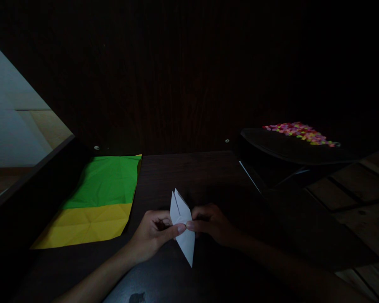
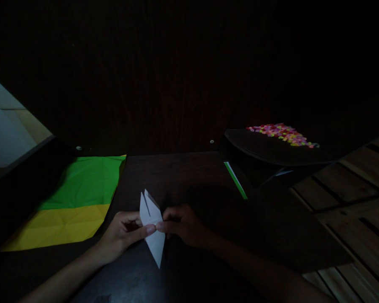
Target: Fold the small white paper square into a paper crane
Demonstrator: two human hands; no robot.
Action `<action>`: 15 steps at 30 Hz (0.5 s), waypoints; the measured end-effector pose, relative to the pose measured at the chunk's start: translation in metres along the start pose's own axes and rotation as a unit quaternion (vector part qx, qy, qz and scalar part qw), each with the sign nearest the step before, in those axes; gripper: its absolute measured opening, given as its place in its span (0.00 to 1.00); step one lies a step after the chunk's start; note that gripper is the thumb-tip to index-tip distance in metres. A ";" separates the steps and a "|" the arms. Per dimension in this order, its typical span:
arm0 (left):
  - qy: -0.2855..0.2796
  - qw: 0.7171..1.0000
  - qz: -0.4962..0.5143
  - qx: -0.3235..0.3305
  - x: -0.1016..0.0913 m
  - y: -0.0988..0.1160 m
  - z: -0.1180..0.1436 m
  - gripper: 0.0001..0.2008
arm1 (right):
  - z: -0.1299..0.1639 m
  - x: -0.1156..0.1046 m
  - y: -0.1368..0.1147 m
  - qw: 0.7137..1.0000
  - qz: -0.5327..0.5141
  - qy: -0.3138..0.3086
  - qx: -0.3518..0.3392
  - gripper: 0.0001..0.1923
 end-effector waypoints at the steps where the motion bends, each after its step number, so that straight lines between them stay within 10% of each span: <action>1: 0.003 1.000 -0.005 0.000 -0.001 0.000 0.000 0.12 | 0.000 0.000 0.000 1.000 0.001 0.001 0.002 0.15; 15: 0.034 0.999 0.013 0.021 -0.004 0.004 -0.002 0.13 | -0.001 -0.002 -0.006 0.998 0.050 0.030 -0.036 0.11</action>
Point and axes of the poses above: each hand's wrist, its own z-axis away from the middle knuckle, its own x-axis out of the palm, y = z × x, the point moved 6 cm from there along -z, towards the middle knuckle, and after that the axes turned 10 degrees about -x, right-handed, at the moved point
